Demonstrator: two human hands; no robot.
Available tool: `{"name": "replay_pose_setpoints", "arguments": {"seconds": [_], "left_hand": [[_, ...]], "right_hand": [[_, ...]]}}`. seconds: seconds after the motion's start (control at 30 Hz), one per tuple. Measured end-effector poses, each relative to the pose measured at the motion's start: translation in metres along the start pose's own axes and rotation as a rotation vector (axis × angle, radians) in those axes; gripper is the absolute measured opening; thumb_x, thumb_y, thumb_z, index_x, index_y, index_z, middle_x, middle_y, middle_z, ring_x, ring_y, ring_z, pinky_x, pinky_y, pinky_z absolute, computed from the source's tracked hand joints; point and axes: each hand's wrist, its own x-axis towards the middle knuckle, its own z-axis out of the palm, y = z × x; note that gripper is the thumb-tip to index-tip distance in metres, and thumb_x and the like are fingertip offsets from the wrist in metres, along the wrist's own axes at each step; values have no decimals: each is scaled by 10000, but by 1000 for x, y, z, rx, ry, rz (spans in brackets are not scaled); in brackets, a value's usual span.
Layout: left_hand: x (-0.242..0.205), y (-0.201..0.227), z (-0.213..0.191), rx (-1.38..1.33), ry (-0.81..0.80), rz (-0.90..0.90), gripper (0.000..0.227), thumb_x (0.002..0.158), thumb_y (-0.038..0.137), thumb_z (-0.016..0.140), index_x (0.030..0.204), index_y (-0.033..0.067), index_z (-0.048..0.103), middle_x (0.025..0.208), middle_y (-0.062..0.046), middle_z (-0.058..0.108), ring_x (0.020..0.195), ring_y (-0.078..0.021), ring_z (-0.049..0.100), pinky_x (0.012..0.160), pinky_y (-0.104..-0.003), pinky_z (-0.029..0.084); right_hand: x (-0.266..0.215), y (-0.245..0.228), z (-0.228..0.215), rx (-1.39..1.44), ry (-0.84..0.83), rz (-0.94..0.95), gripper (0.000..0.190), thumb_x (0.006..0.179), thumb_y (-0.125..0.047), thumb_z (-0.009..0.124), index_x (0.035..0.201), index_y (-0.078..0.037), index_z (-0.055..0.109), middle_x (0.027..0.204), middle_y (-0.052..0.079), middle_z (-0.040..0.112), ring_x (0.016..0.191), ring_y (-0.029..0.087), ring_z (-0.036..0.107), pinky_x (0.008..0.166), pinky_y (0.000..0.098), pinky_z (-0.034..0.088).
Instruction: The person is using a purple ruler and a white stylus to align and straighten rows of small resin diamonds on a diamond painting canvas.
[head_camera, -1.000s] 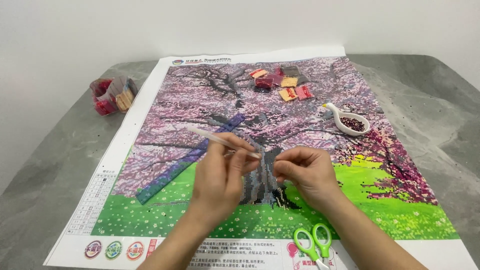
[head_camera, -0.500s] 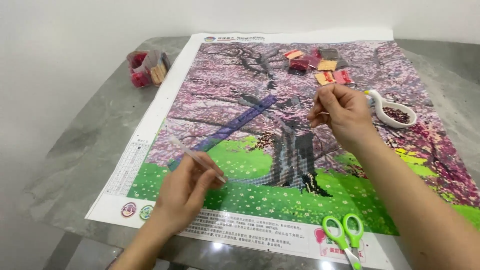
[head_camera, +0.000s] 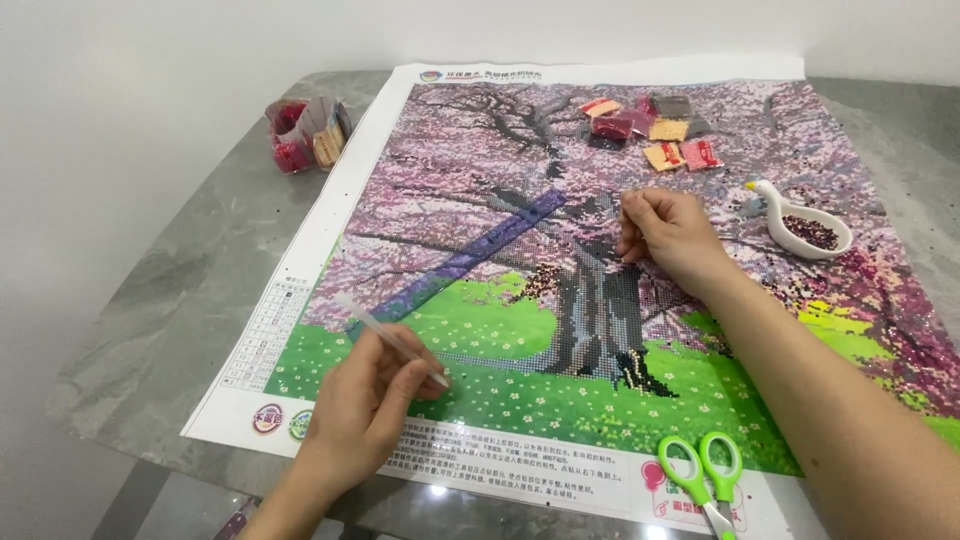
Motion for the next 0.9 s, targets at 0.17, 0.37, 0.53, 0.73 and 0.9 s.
{"name": "replay_pose_setpoints", "arguments": {"seconds": [0.17,0.37,0.53,0.73,0.9], "left_hand": [[73,12,23,-80,-28,320,148,955,130,525,1021,-1,504,815,-168,713,731,-283,762,630,-406,662],[194,-1,66,-314,-9,196,167,963,163,561,1052,35,501,832,-152,693,724,-228,728,647,-338,644],[248,-26,83,-288,126,8,180,961,171,570,1085,56,507,859,-147,666,717,-201,705,644,-298,631],[262,-37,78,-361,230,-58,228,950,212,608,1111,68,533,898,-130,681,730,-176,713,631,-282,641],[242,46,40,-516,320,191,168,976,251,585,1061,115,535,882,-57,666,715,-122,687,641,-214,626]], "right_hand": [[13,25,3,100,91,-171,344,1056,-254,523,825,-15,613,623,99,576,556,175,660,488,256,590],[20,32,-3,251,131,-91,274,1000,-244,584,869,-7,624,653,105,602,580,169,677,506,231,598],[5,15,-3,346,139,-80,190,913,-158,688,970,18,642,703,112,638,621,165,684,545,220,606],[14,24,-6,393,95,-91,221,868,-134,738,967,30,628,706,129,657,633,182,691,558,238,613],[16,25,-6,449,89,-91,217,877,-151,732,957,14,614,705,125,663,633,180,695,559,238,613]]}}
